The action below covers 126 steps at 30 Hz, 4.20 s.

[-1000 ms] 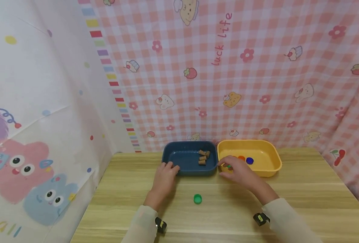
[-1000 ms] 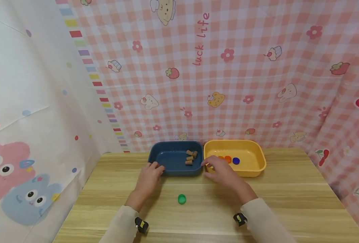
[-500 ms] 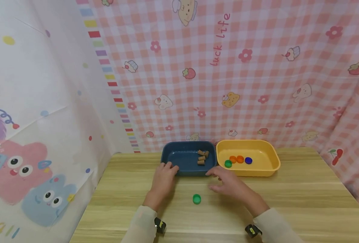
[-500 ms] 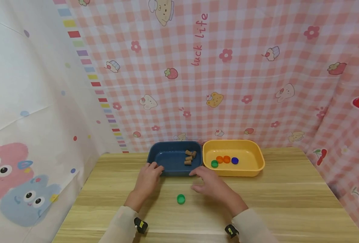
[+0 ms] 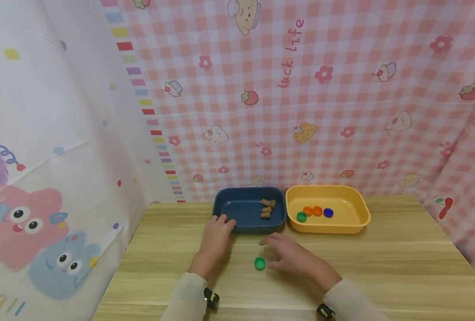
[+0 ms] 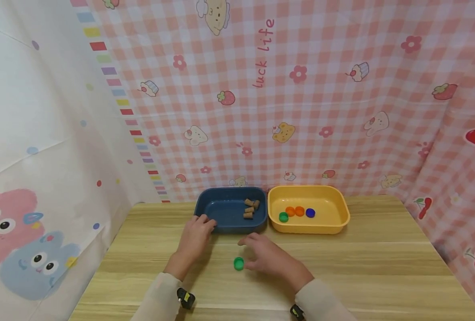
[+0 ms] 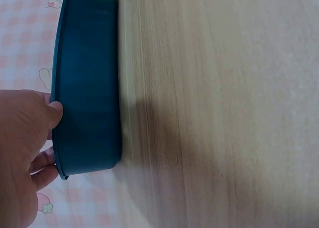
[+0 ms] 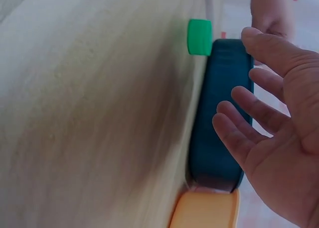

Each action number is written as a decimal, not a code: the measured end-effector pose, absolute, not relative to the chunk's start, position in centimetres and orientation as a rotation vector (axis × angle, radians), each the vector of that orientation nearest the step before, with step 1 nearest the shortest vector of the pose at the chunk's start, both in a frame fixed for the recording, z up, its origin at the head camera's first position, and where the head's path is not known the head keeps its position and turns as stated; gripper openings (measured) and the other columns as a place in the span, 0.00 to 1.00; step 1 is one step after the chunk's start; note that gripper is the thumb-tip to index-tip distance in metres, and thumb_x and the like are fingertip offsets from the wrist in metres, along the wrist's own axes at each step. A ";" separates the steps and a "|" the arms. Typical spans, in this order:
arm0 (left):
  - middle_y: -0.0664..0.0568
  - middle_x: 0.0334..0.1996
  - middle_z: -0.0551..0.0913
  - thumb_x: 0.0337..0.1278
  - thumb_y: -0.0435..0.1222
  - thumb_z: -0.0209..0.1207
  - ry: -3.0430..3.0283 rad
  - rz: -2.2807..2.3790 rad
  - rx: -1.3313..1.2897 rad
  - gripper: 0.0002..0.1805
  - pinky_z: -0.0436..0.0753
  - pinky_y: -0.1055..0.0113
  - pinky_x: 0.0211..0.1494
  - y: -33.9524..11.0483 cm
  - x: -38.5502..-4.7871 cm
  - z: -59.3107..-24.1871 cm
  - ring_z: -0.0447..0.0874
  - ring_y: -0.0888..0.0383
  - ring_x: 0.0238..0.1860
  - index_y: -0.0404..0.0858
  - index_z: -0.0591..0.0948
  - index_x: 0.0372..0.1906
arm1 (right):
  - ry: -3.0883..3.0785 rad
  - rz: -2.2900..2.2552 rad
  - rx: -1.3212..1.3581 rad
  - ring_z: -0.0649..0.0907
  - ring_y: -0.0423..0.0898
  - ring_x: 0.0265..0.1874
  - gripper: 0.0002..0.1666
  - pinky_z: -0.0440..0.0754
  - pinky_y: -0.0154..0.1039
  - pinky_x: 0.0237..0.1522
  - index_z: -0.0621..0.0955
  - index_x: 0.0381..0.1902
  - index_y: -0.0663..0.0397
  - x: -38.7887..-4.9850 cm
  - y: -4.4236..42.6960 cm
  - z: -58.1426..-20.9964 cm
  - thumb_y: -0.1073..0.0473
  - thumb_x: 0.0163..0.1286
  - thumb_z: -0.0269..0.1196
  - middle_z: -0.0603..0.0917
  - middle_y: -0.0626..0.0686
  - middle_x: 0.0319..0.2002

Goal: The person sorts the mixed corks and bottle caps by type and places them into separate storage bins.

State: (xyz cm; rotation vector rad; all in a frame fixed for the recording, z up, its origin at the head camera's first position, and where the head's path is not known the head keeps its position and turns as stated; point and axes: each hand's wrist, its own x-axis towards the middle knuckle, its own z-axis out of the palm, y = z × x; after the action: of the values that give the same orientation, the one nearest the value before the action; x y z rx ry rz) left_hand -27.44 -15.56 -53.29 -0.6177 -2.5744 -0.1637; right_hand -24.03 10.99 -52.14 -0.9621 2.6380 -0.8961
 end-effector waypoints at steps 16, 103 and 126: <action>0.49 0.35 0.83 0.61 0.27 0.66 -2.564 -0.113 -0.617 0.12 0.79 0.56 0.39 -15.6 -27.5 -53.7 0.74 0.49 0.31 0.45 0.89 0.45 | 2.602 -0.690 -1.039 0.78 0.46 0.56 0.31 0.80 0.47 0.61 0.81 0.64 0.45 -23.9 8.5 -53.6 0.53 0.63 0.75 0.80 0.50 0.60; 0.50 0.35 0.83 0.61 0.27 0.65 -2.593 -0.127 -0.608 0.13 0.74 0.60 0.35 -15.6 -27.4 -53.3 0.71 0.52 0.31 0.45 0.89 0.45 | 3.030 -0.723 -1.023 0.83 0.44 0.39 0.18 0.86 0.42 0.42 0.85 0.47 0.53 -27.1 21.1 -46.8 0.64 0.58 0.77 0.84 0.50 0.44; 0.49 0.35 0.84 0.63 0.27 0.64 -2.588 -0.145 -0.610 0.12 0.76 0.58 0.35 -15.6 -27.6 -53.3 0.72 0.50 0.31 0.45 0.89 0.45 | 2.981 -0.605 -0.812 0.83 0.50 0.41 0.18 0.86 0.51 0.49 0.85 0.48 0.62 -31.4 23.7 -45.5 0.67 0.60 0.75 0.86 0.57 0.46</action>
State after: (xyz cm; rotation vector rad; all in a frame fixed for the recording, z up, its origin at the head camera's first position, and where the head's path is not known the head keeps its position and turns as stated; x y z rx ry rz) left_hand -27.63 -15.56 -53.29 -0.6102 -2.5881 -0.1447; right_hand -31.43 23.74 -45.50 -0.8116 2.9808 -0.6049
